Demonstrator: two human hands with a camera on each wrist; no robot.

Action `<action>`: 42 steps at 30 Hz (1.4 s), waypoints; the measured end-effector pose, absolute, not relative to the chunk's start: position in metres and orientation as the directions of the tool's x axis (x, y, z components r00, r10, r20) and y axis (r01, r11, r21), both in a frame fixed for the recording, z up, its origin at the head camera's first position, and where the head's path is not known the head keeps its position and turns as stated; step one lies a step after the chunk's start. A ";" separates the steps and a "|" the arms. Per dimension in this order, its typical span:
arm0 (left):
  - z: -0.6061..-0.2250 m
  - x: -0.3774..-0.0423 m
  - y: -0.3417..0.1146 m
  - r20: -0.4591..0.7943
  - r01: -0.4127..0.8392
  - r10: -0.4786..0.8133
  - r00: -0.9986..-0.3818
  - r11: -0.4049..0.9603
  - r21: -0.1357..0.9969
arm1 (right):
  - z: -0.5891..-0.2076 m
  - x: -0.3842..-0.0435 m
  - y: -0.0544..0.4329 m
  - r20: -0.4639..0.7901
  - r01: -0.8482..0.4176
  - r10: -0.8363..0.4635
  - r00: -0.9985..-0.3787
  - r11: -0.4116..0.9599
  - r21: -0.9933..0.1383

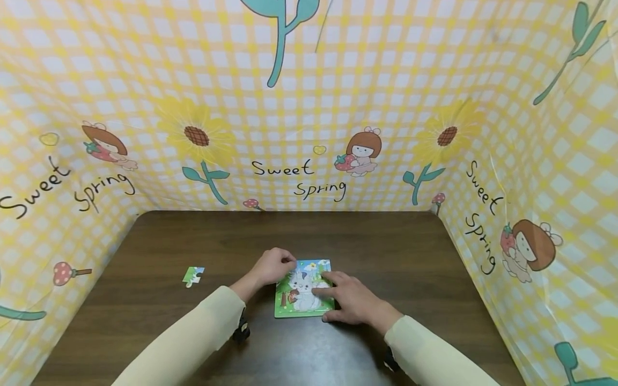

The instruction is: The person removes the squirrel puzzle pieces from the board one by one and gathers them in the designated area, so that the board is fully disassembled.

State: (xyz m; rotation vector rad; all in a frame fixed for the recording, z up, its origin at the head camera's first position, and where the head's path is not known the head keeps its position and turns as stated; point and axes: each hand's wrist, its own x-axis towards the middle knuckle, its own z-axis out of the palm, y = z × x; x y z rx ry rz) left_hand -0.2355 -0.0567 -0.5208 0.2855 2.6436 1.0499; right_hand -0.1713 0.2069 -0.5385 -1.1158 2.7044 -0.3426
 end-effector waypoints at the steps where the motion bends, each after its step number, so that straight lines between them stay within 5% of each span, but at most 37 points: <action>1: -0.521 -0.235 -0.056 -0.192 0.067 0.278 -0.941 0.711 0.700 | -0.538 -0.171 0.207 -0.099 -0.663 -0.709 -0.699 0.693 -0.282; 21: -0.523 -0.232 -0.047 -0.245 -0.080 0.157 -0.957 0.669 0.739 | -0.526 -0.177 0.193 -0.190 -0.637 -0.664 -0.723 0.747 -0.190; 42: -0.521 -0.237 -0.056 -0.346 -0.108 0.317 -0.883 0.580 0.807 | -0.528 -0.174 0.194 -0.168 -0.630 -0.667 -0.726 0.743 -0.226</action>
